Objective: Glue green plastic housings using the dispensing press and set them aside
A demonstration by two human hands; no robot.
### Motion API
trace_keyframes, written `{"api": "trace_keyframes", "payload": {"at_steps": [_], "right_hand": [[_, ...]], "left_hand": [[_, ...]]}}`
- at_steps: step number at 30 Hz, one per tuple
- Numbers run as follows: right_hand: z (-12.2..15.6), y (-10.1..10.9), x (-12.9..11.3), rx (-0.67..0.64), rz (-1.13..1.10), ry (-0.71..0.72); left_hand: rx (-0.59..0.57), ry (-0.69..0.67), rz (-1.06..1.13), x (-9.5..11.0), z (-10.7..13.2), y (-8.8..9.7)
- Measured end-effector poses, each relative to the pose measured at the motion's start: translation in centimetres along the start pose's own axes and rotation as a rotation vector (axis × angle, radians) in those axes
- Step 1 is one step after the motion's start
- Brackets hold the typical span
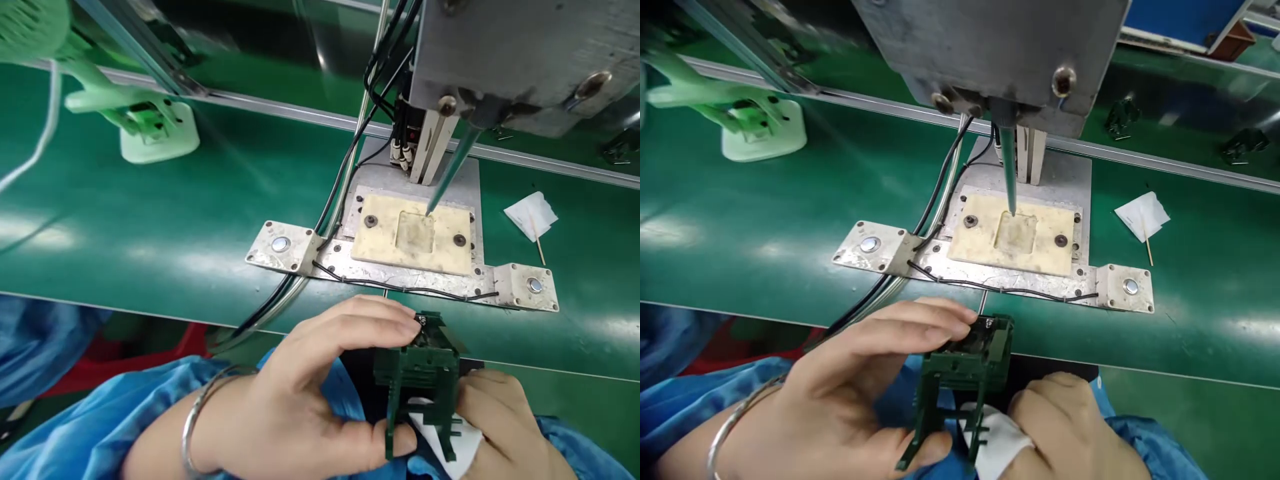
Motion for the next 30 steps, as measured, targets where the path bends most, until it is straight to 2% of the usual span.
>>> {"api": "trace_keyframes", "payload": {"at_steps": [5, 9, 12, 15, 18, 24, 30], "right_hand": [[-1.2, 0.3, -0.4, 0.131, 0.072, 0.069], [-2.2, -0.1, -0.3, 0.113, 0.031, 0.066], [-2.6, 0.5, -0.1, 0.138, 0.025, 0.104], [-2.8, 1.0, 0.4, 0.087, 0.005, 0.13], [-3.0, 1.3, 0.9, 0.054, -0.039, 0.097], [-3.4, 1.2, 0.3, 0.114, 0.001, 0.121], [-3.3, 0.7, 0.1, 0.088, 0.029, 0.131]], "left_hand": [[0.007, -0.04, -0.007, 0.5, -0.2, -0.2], [0.017, -0.057, -0.019, 0.7, -0.1, -0.3], [0.037, -0.074, -0.011, 0.6, 0.1, -0.3], [0.046, -0.081, 0.004, 0.3, 0.3, -0.3], [0.047, -0.074, 0.009, 0.1, 0.3, -0.4], [0.094, -0.064, 0.0, 0.1, 0.2, 0.1], [0.119, -0.075, -0.003, 0.1, 0.2, 0.2]]}}
Point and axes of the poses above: each hand's wrist, its own z-axis away from the middle knuckle, its own y-axis out of the back of the hand, x = y × z, the point moved 7 cm from there along -z, towards the middle knuckle, and after that the axes turned 3 degrees about -y, right-handed, at the moved point
